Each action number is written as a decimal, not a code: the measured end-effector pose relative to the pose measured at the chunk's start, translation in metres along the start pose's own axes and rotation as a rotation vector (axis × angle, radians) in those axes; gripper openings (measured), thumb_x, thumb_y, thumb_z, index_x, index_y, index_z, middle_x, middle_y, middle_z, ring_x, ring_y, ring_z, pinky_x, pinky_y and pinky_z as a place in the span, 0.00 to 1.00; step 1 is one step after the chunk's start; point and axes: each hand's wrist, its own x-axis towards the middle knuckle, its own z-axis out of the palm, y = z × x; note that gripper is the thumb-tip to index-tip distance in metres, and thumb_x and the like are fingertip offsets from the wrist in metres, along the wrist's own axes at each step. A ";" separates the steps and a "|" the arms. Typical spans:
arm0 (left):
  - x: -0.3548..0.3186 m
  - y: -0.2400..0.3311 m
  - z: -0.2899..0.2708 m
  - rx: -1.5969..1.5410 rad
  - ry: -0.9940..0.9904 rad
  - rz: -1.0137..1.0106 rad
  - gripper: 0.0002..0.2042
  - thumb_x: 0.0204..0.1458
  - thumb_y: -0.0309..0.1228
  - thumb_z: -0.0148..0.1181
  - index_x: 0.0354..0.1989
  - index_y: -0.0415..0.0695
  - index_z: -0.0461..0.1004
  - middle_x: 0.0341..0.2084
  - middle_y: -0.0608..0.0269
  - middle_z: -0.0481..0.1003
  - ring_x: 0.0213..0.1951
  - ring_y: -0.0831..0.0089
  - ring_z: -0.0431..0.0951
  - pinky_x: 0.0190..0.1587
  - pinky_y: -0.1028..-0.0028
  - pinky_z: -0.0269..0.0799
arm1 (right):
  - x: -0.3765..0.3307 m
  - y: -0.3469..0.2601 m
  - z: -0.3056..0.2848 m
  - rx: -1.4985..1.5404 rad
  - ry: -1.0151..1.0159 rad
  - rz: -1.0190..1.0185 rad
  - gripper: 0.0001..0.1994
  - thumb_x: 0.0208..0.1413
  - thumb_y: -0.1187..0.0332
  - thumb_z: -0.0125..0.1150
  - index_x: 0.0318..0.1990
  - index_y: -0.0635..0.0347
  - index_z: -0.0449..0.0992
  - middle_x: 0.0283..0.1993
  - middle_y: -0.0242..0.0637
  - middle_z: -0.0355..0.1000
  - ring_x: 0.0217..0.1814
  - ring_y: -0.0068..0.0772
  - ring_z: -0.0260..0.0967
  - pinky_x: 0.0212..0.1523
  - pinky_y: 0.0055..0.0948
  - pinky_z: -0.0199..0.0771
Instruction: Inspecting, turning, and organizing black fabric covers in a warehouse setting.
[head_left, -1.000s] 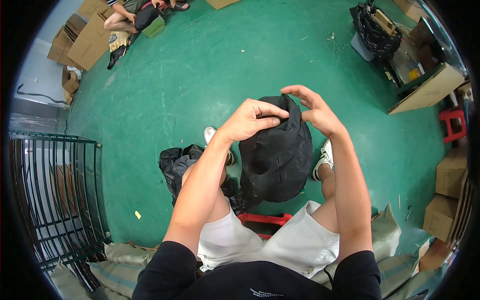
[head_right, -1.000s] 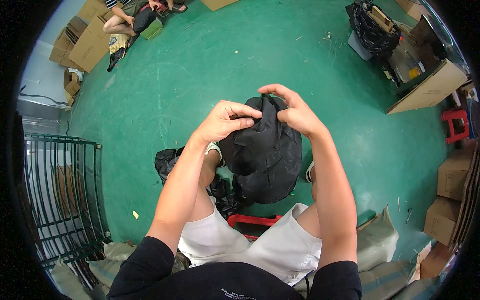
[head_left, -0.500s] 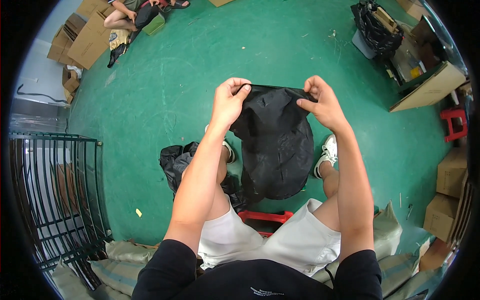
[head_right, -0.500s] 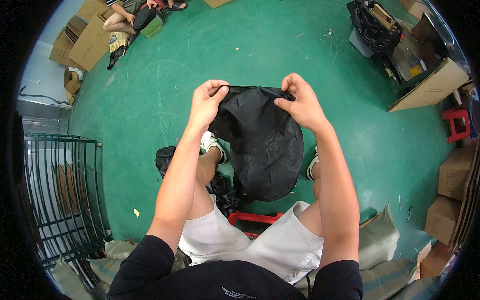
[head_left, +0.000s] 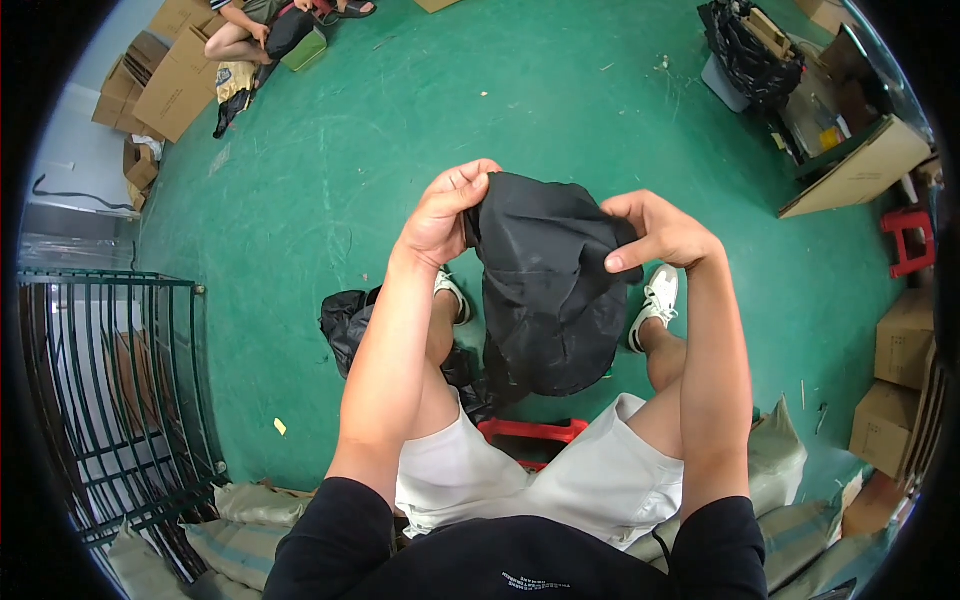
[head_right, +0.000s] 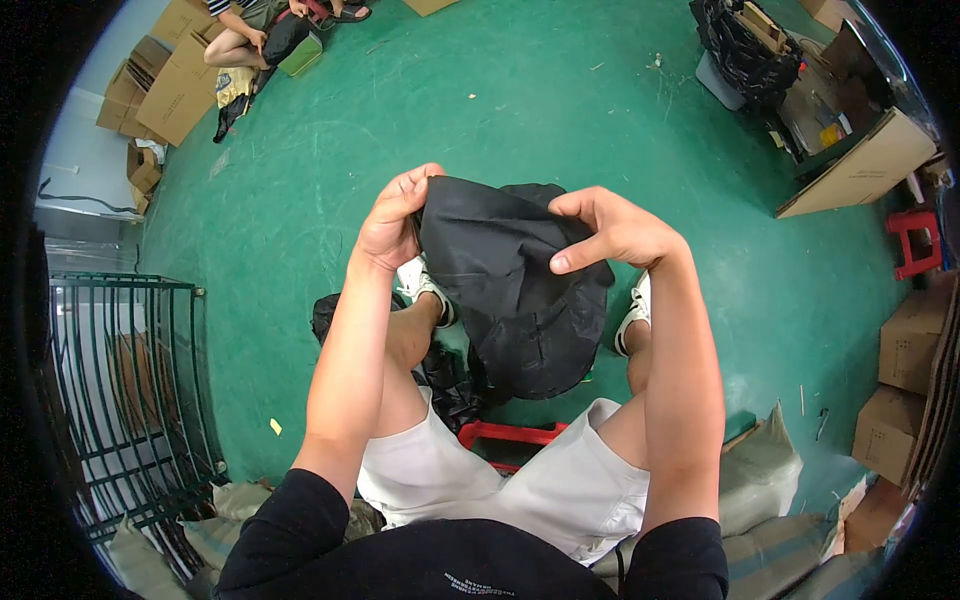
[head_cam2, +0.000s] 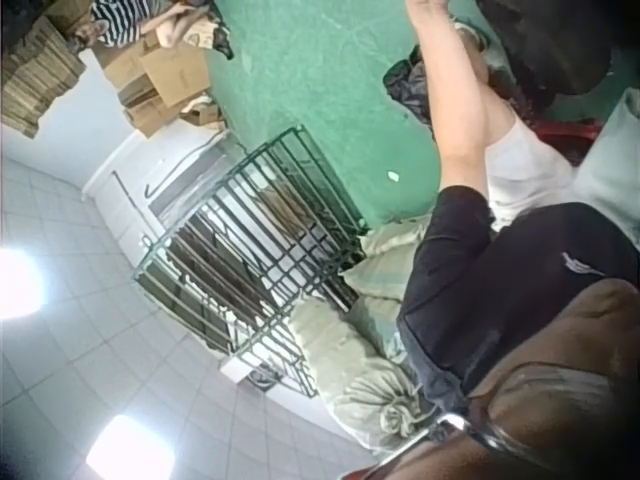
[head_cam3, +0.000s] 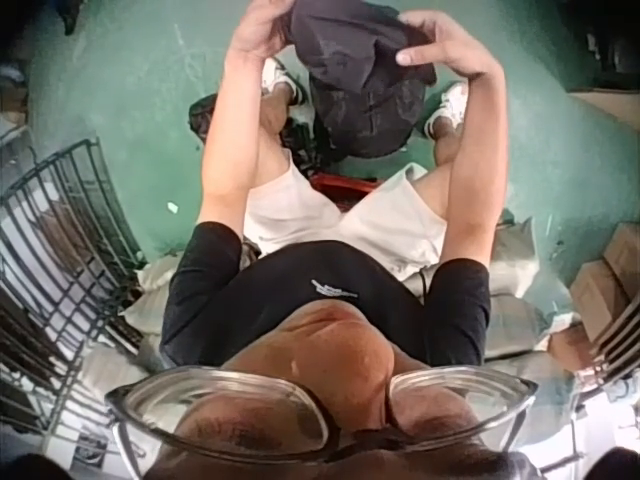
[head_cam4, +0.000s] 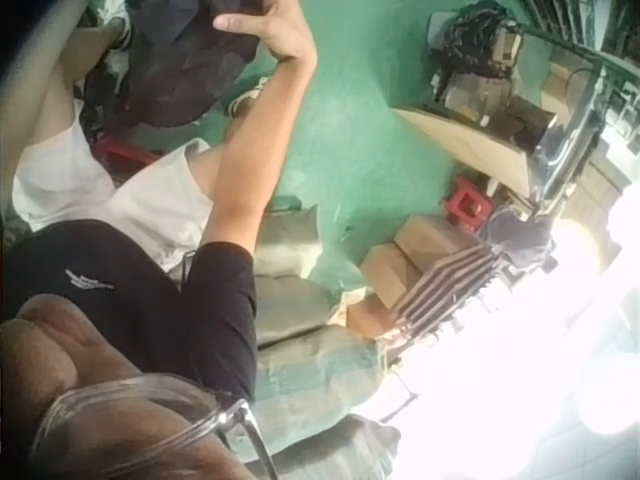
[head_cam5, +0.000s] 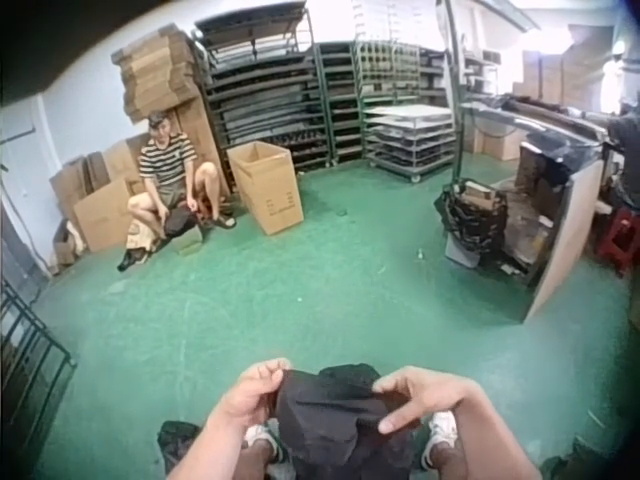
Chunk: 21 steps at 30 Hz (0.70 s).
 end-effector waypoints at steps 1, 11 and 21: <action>0.001 0.000 -0.001 -0.025 -0.050 -0.009 0.08 0.61 0.32 0.55 0.41 0.40 0.71 0.34 0.62 0.78 0.35 0.76 0.79 0.40 0.75 0.77 | -0.002 0.002 0.001 0.001 0.001 0.001 0.17 0.41 0.73 0.73 0.40 0.67 0.76 0.39 0.32 0.76 0.41 0.23 0.71 0.47 0.24 0.69; 0.007 -0.009 0.023 0.152 0.119 -0.006 0.15 0.57 0.26 0.58 0.53 0.37 0.70 0.38 0.63 0.78 0.40 0.77 0.78 0.45 0.76 0.74 | 0.001 0.003 0.006 0.771 0.096 -0.570 0.19 0.51 0.72 0.62 0.48 0.70 0.64 0.42 0.42 0.73 0.44 0.32 0.74 0.49 0.27 0.73; 0.018 -0.034 0.012 0.630 0.136 -0.347 0.14 0.54 0.32 0.64 0.19 0.49 0.67 0.19 0.80 0.64 0.24 0.89 0.67 0.31 0.84 0.70 | -0.010 0.014 -0.005 0.862 0.395 -0.641 0.12 0.62 0.69 0.49 0.48 0.67 0.72 0.45 0.42 0.76 0.45 0.35 0.74 0.50 0.32 0.74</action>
